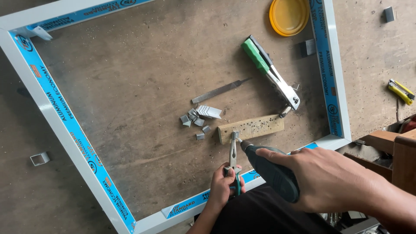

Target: Drilling holes into small metal L-brackets while holding them with pliers on a wooden block.

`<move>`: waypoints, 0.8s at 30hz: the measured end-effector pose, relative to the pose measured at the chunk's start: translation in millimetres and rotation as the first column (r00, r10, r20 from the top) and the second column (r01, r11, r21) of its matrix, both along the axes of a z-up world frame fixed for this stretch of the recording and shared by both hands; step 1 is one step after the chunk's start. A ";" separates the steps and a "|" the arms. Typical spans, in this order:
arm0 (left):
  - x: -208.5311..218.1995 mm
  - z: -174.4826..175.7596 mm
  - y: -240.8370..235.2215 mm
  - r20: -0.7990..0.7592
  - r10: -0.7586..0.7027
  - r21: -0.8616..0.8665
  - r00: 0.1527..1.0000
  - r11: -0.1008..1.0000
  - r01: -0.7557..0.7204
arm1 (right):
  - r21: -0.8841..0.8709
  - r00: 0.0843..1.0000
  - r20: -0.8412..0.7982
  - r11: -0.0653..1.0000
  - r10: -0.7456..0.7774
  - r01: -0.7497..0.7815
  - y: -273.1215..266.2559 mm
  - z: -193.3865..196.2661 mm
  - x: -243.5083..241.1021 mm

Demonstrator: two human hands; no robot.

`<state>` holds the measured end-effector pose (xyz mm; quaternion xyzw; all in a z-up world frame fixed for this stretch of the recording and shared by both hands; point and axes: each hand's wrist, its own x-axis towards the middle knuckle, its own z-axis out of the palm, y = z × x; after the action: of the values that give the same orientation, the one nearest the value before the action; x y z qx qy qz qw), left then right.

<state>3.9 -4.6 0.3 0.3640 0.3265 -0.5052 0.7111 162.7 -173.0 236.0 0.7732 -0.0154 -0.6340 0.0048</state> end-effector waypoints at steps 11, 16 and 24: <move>-10.1 -11.9 -3.7 -0.005 0.037 0.007 0.999 0.999 -0.037 | -0.001 1.000 -0.011 1.000 0.001 -0.001 -3.2 14.2 -12.1; -3.4 -1.2 -1.2 0.047 0.009 0.045 0.999 0.999 -0.011 | 0.048 0.984 0.030 0.983 -0.176 0.175 -58.2 35.5 -31.4; 30.7 38.3 13.9 0.135 -0.882 0.681 0.451 0.414 0.605 | 0.335 0.287 0.218 0.347 -0.933 0.876 -122.6 33.5 -83.7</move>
<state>34.6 9.3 38.6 0.7683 0.0615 -0.5532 0.3160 79.0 -295.6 269.5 0.7294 -0.4034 -0.3634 -0.4162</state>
